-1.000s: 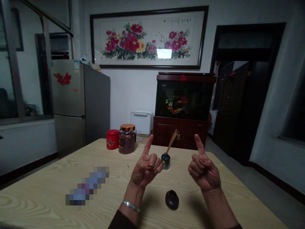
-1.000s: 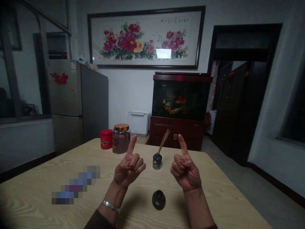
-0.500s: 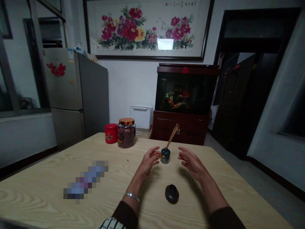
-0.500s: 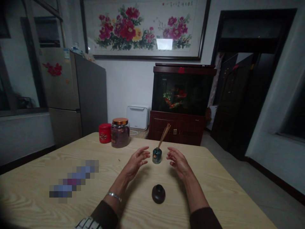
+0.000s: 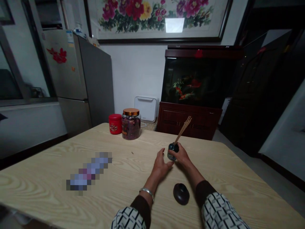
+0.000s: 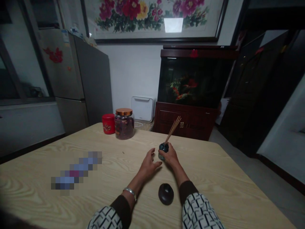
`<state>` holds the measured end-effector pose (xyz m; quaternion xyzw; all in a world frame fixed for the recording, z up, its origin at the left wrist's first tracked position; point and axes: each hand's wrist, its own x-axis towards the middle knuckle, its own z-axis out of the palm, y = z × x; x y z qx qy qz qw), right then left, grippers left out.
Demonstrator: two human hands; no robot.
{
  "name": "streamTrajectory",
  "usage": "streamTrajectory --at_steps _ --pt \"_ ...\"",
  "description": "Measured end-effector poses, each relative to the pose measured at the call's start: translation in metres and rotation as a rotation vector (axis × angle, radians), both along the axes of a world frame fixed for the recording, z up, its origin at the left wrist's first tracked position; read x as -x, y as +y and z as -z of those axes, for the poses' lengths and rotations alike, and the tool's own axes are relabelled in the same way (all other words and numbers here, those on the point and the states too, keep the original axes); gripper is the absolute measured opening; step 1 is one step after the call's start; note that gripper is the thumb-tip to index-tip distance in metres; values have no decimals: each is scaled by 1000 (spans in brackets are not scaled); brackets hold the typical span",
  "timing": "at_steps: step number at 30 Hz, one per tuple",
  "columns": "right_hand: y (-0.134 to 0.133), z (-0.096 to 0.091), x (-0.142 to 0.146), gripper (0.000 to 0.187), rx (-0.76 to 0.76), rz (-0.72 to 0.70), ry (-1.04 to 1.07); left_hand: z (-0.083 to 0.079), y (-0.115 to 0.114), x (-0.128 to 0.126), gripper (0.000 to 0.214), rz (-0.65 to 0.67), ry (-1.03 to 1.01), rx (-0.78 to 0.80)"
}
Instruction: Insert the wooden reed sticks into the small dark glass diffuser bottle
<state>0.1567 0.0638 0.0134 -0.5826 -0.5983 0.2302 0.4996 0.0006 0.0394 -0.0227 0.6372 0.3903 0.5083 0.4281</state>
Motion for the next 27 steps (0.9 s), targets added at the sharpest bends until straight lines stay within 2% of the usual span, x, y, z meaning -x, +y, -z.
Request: streamTrajectory --at_steps 4,6,9,11,13,16,19,21,23,25,27 --pt "-35 -2 4 50 -7 -136 -35 -10 -10 0 84 3 83 -40" --pt "-50 -5 9 53 -7 -192 27 -16 -17 1 74 44 109 -47" --pt "-59 -11 19 50 -34 -147 112 -23 -25 2 56 101 124 -54" --pt "-58 -15 30 43 -82 -105 111 -26 -29 4 53 93 137 -44" --pt "-55 -25 41 44 -151 -69 122 -28 -33 6 53 83 141 -37" --pt "-53 -59 49 47 -293 -8 228 -29 -35 8 53 89 131 -33" --pt "-54 -111 28 48 -398 68 289 -29 -36 9 60 80 117 -7" --pt "-56 -138 -1 47 -341 162 68 -29 -36 10 61 80 116 3" --pt "-63 -145 -33 44 -148 267 -362 -29 -36 11 61 84 120 4" --pt "-77 -127 -59 37 152 335 -774 -29 -36 12 62 80 127 6" --pt "-93 -91 -74 34 425 314 -989 -28 -36 12 62 75 134 5"
